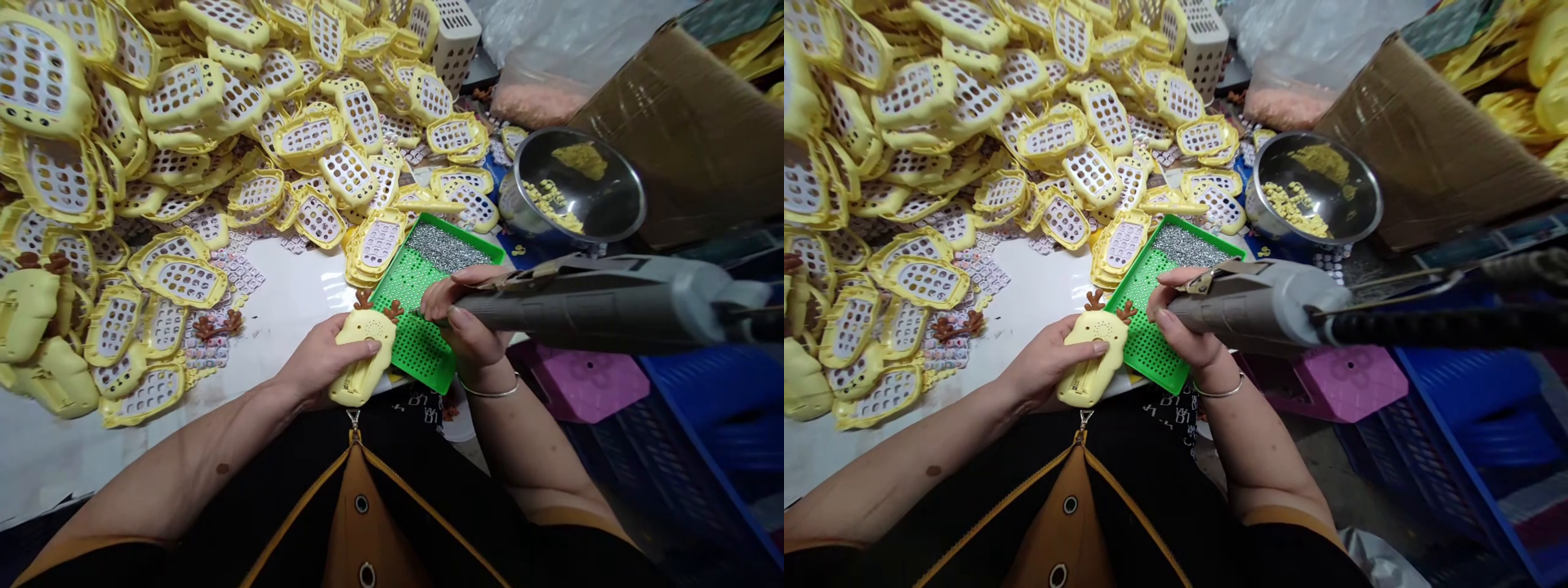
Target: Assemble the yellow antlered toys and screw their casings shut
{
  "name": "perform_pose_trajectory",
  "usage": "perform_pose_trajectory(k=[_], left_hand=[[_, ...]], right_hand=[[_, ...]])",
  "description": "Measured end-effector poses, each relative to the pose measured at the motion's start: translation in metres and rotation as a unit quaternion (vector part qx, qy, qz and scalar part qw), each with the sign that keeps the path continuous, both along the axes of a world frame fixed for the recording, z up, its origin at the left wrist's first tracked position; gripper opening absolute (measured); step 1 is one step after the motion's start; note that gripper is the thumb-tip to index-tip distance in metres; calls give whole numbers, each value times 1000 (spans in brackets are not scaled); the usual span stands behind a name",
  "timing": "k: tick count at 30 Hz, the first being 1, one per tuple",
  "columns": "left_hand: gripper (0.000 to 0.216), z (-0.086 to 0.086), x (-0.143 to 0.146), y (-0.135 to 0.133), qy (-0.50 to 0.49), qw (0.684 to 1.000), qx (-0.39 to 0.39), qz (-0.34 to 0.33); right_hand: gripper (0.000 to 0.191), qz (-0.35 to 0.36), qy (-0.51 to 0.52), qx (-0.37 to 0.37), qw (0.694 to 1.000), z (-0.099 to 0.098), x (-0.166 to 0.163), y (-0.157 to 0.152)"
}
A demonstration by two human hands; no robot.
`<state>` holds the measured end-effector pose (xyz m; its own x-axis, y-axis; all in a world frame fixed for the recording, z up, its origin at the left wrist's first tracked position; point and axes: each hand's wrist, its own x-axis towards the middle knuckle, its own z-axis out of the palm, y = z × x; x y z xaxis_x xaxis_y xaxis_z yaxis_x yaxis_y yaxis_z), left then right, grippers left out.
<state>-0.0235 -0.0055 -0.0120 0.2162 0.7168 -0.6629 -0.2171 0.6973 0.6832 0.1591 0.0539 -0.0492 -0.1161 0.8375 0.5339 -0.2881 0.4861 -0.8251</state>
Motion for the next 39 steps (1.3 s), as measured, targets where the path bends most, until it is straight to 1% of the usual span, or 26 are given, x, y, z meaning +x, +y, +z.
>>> perform_pose_trajectory(k=[4,6,8,12,15,17,20,27,30,34,39], left_hand=[[48,2,1,-1,5,1000,-2,3],[47,3,1,-1,4,1000,-3,4],[46,3,1,-1,4,1000,-1,0],[41,4,2,-2,42,999,-1,-24],[36,5,5,-2,59,997,9,-42],[32,5,7,-3,64,997,28,-45],[26,4,7,-3,79,994,58,-49],[24,-2,4,-3,97,986,105,-87],[24,0,5,-2,104,985,103,-89],[27,3,5,0,110,986,74,-99],[28,-2,3,3,77,991,63,-94]], right_hand=[[30,-9,11,-2,1000,-4,-1,2],[30,-10,8,-4,1000,0,0,1],[28,-21,20,1,1000,12,-1,-3],[25,-57,93,34,993,51,-4,-22],[24,-28,105,37,993,74,-8,-36],[26,9,91,44,995,80,-11,-42],[29,47,89,55,993,80,-16,-44],[32,95,121,54,987,71,-26,-41],[30,110,117,49,986,67,-31,-38],[20,150,91,38,984,65,-37,-34],[13,179,80,38,980,66,-40,-29]])
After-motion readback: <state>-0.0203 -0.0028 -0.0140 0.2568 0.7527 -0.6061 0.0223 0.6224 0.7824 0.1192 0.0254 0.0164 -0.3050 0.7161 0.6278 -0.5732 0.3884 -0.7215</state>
